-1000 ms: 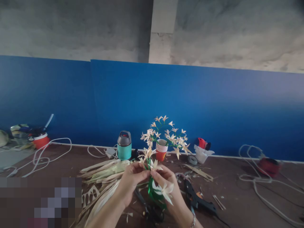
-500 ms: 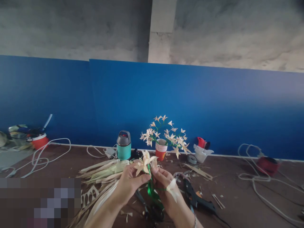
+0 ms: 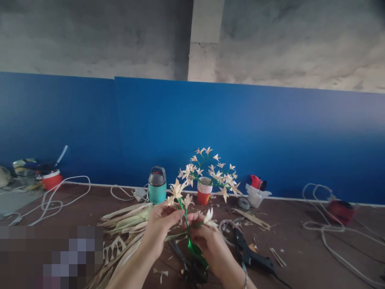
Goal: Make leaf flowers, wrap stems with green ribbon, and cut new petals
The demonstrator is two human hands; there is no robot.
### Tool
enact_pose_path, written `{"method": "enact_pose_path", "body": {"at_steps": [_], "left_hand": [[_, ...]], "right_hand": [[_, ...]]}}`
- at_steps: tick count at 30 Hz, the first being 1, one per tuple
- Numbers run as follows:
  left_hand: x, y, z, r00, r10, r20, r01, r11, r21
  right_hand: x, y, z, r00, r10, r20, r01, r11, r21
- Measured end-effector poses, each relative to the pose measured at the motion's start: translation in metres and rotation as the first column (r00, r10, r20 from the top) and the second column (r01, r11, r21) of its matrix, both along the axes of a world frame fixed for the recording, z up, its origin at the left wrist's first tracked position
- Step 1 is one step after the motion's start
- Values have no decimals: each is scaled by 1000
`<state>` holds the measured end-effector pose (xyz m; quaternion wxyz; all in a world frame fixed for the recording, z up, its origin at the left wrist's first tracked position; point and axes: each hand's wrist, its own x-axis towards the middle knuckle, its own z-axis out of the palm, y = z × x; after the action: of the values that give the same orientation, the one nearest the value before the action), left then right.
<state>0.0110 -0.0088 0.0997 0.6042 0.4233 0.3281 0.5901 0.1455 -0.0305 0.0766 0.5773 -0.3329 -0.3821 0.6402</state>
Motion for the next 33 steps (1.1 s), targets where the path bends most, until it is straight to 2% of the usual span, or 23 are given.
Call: {"method": "enact_pose_path", "body": {"at_steps": [3, 7, 11, 14, 16, 18, 21, 22, 23, 24, 25, 27, 29, 31, 33], "left_hand": [[0, 3, -1, 998, 60, 9, -59, 998, -25], [2, 3, -6, 992, 115, -61, -112, 993, 47], [7, 1, -13, 992, 88, -90, -81, 993, 81], [10, 0, -19, 971, 182, -156, -153, 971, 183], [10, 0, -23, 920, 323, -223, -236, 910, 342], [9, -1, -26, 846, 466, -260, -271, 795, 543], [5, -3, -29, 755, 600, -265, -201, 596, 777], [4, -4, -29, 741, 618, -263, -175, 556, 813], [3, -3, -28, 739, 621, -263, -164, 544, 823], [3, -3, -27, 747, 609, -269, -168, 563, 809], [3, -3, -25, 763, 582, -280, -187, 613, 767], [5, -1, -22, 824, 475, -309, -226, 775, 590], [9, 0, -21, 910, 302, -284, -211, 927, 310], [13, 1, -21, 978, 127, -166, -117, 991, 67], [15, 1, -22, 1000, 9, -24, -10, 999, -36]], "right_hand": [[-4, -3, 3, 995, -59, 75, 55, 997, 59], [-9, -2, -2, 973, -166, 158, 148, 981, 123], [-12, 0, -11, 960, -216, 179, 204, 976, 80], [-16, -3, -12, 954, -248, 170, 249, 968, 12], [-19, -6, -11, 953, -264, 147, 273, 961, -43], [-22, -8, -10, 962, -253, 103, 262, 962, -83], [-24, -10, -9, 975, -213, 55, 218, 969, -117], [-24, -10, -9, 978, -204, 50, 209, 970, -126], [-23, -10, -9, 979, -199, 49, 204, 970, -132], [-23, -10, -10, 979, -197, 50, 202, 971, -131], [-22, -10, -10, 979, -199, 56, 204, 972, -119], [-19, -9, -11, 973, -213, 91, 220, 973, -70], [-18, -9, -11, 959, -247, 140, 251, 968, -12], [-18, -10, -10, 948, -271, 169, 269, 963, 31], [-18, -10, -9, 948, -269, 168, 257, 962, 91]]}}
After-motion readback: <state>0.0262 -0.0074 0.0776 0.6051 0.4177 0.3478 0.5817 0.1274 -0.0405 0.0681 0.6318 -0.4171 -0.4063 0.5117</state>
